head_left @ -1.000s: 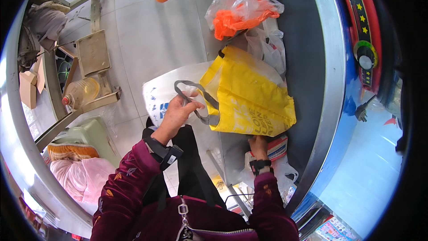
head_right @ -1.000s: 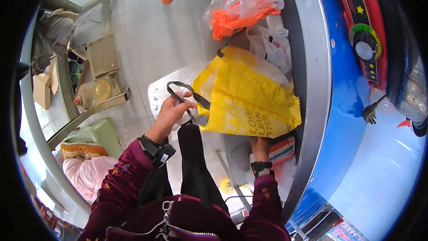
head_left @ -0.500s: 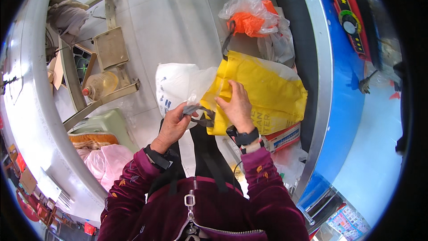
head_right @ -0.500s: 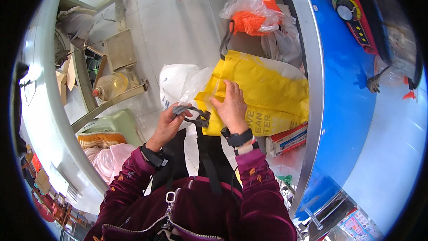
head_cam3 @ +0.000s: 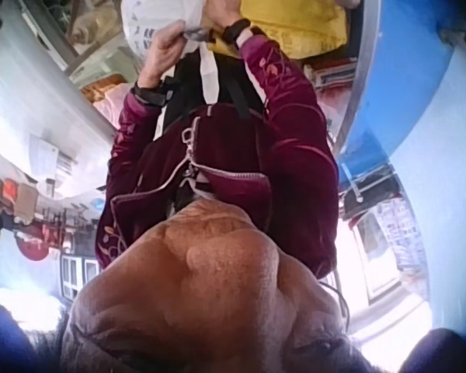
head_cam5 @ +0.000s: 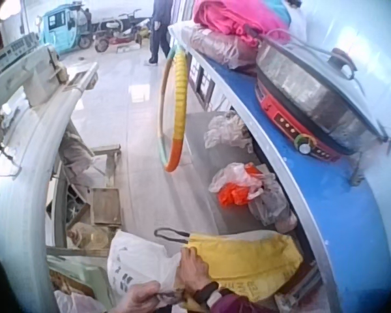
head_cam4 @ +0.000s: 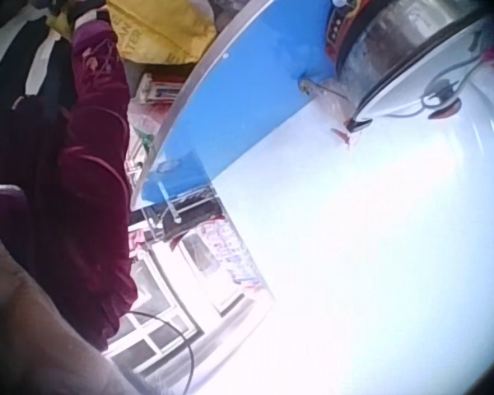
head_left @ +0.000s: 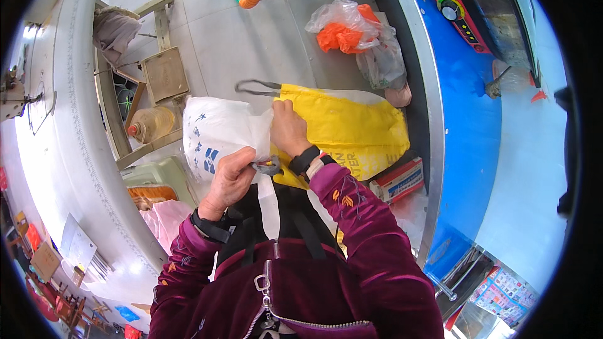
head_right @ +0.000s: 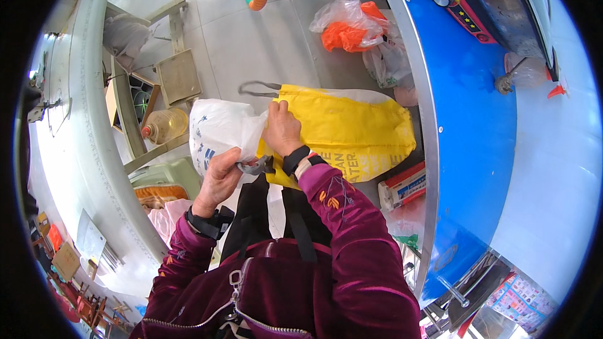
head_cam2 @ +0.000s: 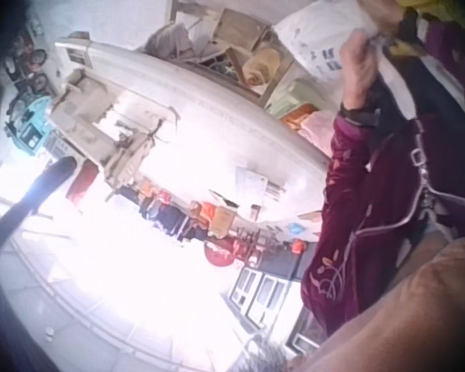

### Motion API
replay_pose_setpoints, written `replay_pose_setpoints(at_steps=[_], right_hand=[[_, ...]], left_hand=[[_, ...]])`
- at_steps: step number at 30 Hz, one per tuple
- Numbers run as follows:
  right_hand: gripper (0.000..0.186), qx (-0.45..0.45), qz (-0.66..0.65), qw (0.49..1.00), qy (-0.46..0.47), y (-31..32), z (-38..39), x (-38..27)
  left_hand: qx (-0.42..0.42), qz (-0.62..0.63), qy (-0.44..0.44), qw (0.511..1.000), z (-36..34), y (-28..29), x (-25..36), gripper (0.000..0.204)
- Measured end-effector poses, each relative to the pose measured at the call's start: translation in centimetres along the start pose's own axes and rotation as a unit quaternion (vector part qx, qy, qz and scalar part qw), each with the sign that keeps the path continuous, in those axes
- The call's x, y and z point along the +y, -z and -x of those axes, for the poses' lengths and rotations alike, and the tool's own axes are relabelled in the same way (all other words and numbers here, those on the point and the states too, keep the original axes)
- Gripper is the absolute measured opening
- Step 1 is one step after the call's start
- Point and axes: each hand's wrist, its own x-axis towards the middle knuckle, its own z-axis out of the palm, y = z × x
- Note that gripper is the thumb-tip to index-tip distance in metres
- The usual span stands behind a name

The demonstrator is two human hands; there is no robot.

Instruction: The person wipes a blue countertop with a dark cloth, then cleans a metal rack and a gray surface. They move plastic bags and a yellow tote while wiping, and briefly handle a white bottle. The person remains standing throughout.

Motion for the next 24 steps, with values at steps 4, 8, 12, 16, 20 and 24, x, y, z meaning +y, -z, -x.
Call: replay_pose_setpoints(at_steps=[4, 8, 12, 16, 20, 24], right_hand=[[0.031, 0.016, -0.096, 0.995, -0.008, 0.0, -1.2, 1.1], [0.029, -0.019, -0.328, 0.942, -0.069, 2.3, -1.2, 1.0], [0.029, -0.111, -0.54, 0.826, -0.115, 5.6, 0.3, 0.0], [0.029, -0.148, -0.622, 0.761, -0.109, 7.3, 1.0, -0.8], [0.03, -0.143, -0.685, 0.712, -0.061, 7.2, 0.7, -1.0], [0.032, -0.157, -0.685, 0.71, -0.047, 6.7, 0.5, -2.5]], left_hand=[[0.048, 0.068, 0.038, 0.996, 0.9, 1.2, 0.0, 0.027], [0.115, 0.037, 0.143, 0.982, 2.2, 3.8, -0.3, 0.02], [0.152, 0.042, 0.138, 0.978, 2.5, 5.2, 0.0, 0.023], [0.185, 0.067, 0.169, 0.966, 2.5, 5.8, 1.6, 0.028], [0.177, 0.08, 0.209, 0.958, 2.9, 7.3, 2.9, 0.053], [0.185, 0.087, 0.2, 0.958, 2.7, 7.4, 2.3, 0.044]])
